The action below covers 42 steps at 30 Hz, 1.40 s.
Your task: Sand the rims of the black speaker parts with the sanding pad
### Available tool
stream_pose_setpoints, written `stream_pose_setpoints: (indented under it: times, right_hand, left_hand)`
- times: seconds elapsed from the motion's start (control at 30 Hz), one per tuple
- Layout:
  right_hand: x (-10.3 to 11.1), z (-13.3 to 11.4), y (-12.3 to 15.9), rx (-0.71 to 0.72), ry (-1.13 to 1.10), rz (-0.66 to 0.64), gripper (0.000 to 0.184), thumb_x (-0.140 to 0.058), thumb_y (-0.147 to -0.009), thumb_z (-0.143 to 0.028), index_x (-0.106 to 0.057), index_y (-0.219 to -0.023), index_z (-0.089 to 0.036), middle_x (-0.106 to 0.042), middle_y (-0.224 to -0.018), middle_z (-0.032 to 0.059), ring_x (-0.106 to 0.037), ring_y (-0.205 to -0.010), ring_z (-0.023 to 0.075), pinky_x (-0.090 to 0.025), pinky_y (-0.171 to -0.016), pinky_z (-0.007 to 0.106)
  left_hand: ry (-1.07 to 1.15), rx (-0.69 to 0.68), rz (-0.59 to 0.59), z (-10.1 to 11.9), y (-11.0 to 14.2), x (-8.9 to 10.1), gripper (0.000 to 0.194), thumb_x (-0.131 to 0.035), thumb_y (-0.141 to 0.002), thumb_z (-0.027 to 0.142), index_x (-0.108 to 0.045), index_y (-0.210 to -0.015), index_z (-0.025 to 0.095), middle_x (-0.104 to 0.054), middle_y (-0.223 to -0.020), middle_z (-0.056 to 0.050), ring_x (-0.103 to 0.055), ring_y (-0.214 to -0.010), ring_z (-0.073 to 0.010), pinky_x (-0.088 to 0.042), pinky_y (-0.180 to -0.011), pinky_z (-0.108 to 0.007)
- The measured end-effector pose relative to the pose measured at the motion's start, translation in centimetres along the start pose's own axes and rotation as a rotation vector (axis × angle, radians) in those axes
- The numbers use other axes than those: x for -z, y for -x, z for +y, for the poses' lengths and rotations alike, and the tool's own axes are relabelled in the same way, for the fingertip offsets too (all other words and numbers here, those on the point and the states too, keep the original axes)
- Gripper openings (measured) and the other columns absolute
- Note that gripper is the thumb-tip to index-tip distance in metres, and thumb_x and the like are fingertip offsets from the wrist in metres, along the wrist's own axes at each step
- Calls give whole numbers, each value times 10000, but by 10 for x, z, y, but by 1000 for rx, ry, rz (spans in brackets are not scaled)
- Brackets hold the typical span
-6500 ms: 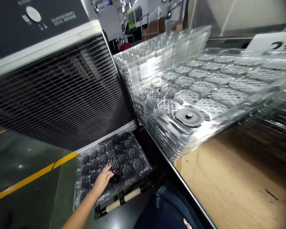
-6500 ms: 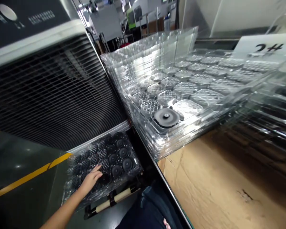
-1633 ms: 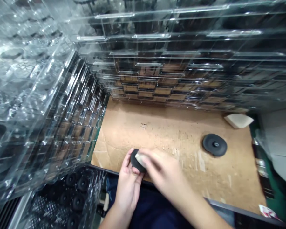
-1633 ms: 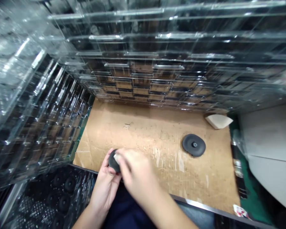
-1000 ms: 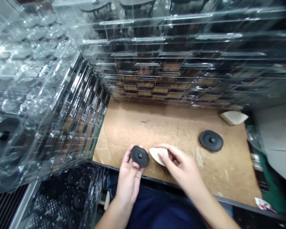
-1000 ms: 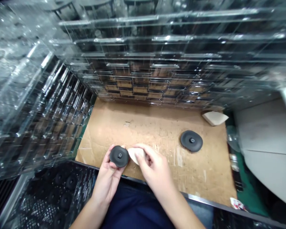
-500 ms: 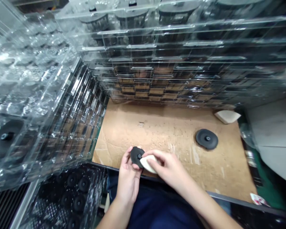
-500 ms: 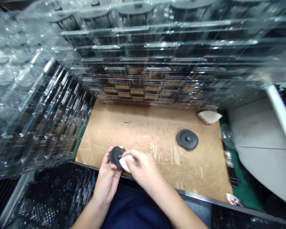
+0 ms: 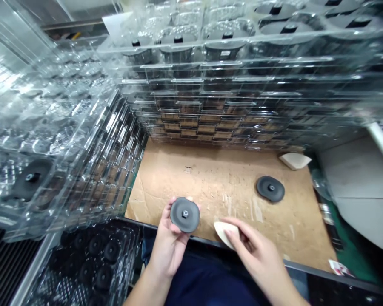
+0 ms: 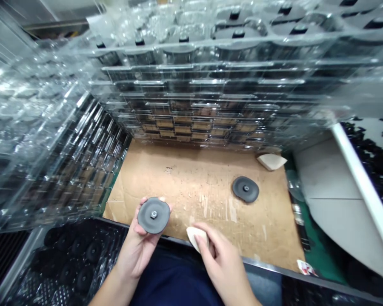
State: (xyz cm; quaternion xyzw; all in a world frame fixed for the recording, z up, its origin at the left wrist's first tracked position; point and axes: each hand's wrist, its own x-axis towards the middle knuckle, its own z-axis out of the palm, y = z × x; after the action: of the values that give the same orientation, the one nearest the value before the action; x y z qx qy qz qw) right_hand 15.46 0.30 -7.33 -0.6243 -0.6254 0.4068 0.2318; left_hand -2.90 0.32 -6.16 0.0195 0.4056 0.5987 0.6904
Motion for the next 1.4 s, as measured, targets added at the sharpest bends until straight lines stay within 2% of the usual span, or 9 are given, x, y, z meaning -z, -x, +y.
stream_pose_setpoints:
  times: [0.23, 0.4, 0.5, 0.6, 0.73, 0.9, 1.07, 1.23, 1.4]
  right_hand:
    - [18, -20, 11, 59, -42, 47, 213, -492, -855, -333, -651, -951, -228, -696, -943, 40, -659, -806, 186, -532, -652, 243]
    - [36, -86, 0, 522, -148, 122, 246, -485, -852, -148, -573, -1076, -196, -652, -960, 48, -614, -840, 155, -506, -720, 241]
    - [36, -104, -2, 571, -168, -78, 237, -461, -831, -85, -598, -1003, -172, -641, -873, 36, -604, -763, 134, -497, -698, 237]
    - [32, -103, -3, 480, -125, -196, 204, -448, -836, -86, -618, -883, -188, -616, -761, 5, -586, -671, 112, -483, -611, 212]
    - [28, -97, 0, 581, -199, 70, 249, -404, -868, -114, -579, -1045, -132, -631, -901, 84, -592, -805, 170, -491, -728, 300]
    - [43, -98, 9, 532, -182, -170, 208, -480, -817, -63, -618, -888, -202, -623, -763, -12, -595, -672, 92, -480, -617, 165]
    - [44, -104, 12, 654, -150, 108, 243, -450, -836, -87, -586, -1027, -153, -646, -814, 51, -609, -727, 150, -511, -689, 260]
    - [63, -90, 23, 601, -121, -124, 226, -468, -830, -94, -592, -936, -249, -651, -750, -15, -620, -640, 109, -508, -587, 175]
    - [71, -79, 23, 628, 111, 65, 251, -458, -846, -113, -588, -1040, -205, -637, -733, 32, -576, -609, 158, -470, -568, 272]
  left_hand:
    - [-74, 5, -29, 6, 14, -24, 653, -835, -422, 325, -605, -1032, 278, -663, -1060, -57, -622, -985, -267, -504, -826, -309]
    - [-106, 79, -57, 3, 26, -37, 607, -837, -439, 313, -650, -1012, 245, -685, -1015, -48, -628, -932, -202, -494, -802, -231]
    - [-140, 111, -52, 3, 30, -39, 549, -825, -487, 267, -652, -1008, 267, -689, -1022, -36, -619, -952, -203, -482, -834, -249]
    - [-162, 90, -3, 2, 31, -42, 493, -812, -518, 251, -659, -987, 273, -705, -941, -11, -634, -872, -166, -495, -756, -212]
    - [-152, 147, -92, 2, 33, -45, 388, -769, -589, 299, -680, -962, 239, -704, -858, -20, -638, -859, -175, -485, -815, -252]
    - [-165, 158, -125, 4, 40, -45, 596, -852, -404, 288, -679, -972, 241, -694, -1011, -50, -634, -921, -214, -502, -787, -246]
    - [-204, 238, -178, 0, 46, -53, 408, -778, -582, 267, -681, -975, 224, -712, -913, -45, -638, -904, -190, -484, -837, -260]
    - [-86, 223, -234, 3, 47, -50, 582, -846, -402, 306, -690, -959, 244, -712, -1007, -36, -647, -908, -168, -488, -806, -190]
    - [-71, 209, -237, 3, 51, -54, 468, -820, -498, 263, -693, -948, 239, -713, -978, -23, -634, -900, -137, -473, -821, -171]
